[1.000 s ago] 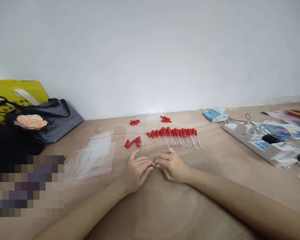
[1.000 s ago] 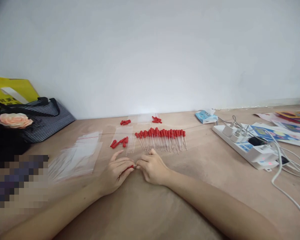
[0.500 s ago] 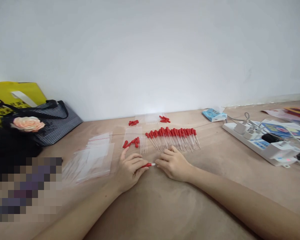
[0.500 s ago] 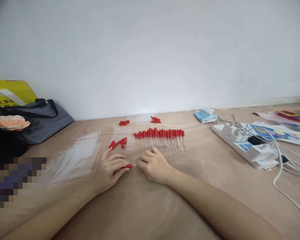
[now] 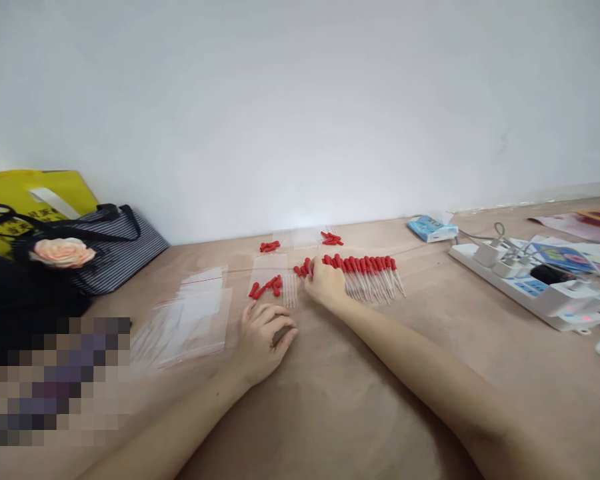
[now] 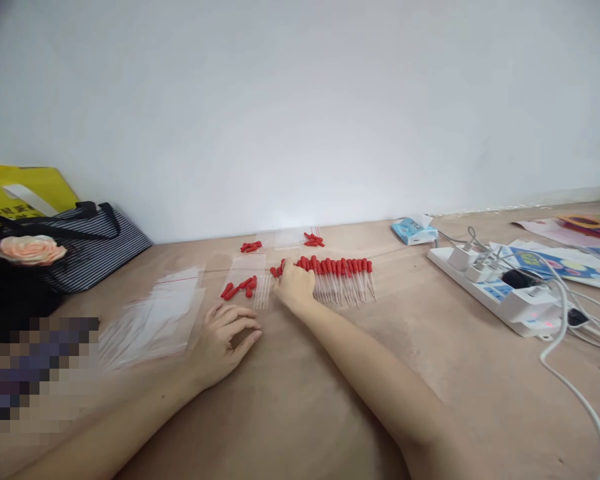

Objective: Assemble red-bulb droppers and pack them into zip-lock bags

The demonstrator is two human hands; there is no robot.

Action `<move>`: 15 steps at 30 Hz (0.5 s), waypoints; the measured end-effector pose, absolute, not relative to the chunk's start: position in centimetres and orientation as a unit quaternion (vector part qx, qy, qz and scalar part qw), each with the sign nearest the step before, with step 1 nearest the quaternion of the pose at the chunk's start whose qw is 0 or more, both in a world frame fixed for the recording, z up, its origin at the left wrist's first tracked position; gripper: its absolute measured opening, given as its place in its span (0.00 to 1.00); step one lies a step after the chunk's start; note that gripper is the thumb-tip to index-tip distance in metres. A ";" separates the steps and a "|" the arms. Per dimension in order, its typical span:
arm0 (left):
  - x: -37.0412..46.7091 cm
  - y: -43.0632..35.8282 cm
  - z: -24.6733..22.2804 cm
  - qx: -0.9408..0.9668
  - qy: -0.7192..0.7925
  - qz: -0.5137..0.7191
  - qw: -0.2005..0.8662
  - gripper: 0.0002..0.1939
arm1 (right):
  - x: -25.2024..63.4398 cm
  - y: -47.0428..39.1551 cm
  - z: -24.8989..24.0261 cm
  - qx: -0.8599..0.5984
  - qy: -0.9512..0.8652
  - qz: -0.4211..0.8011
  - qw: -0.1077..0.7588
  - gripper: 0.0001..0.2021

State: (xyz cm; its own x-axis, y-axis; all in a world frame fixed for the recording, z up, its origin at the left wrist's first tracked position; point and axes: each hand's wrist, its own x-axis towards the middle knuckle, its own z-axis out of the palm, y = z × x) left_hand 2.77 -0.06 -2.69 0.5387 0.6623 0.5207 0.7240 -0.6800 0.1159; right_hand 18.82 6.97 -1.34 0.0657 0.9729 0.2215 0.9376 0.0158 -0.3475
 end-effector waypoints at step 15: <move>-1.0 4.4 -0.6 -0.775 -0.580 -0.245 0.049 0.08 | 17.4 6.7 -1.5 -0.675 -0.717 0.057 0.163 0.13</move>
State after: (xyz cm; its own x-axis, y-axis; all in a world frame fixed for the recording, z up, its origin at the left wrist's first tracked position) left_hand -0.99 4.37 -0.55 0.2069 0.8753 0.4371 0.9231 -0.3227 0.2091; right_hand 17.35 6.70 -1.51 -0.0349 0.9868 0.1579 0.9498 0.0819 -0.3019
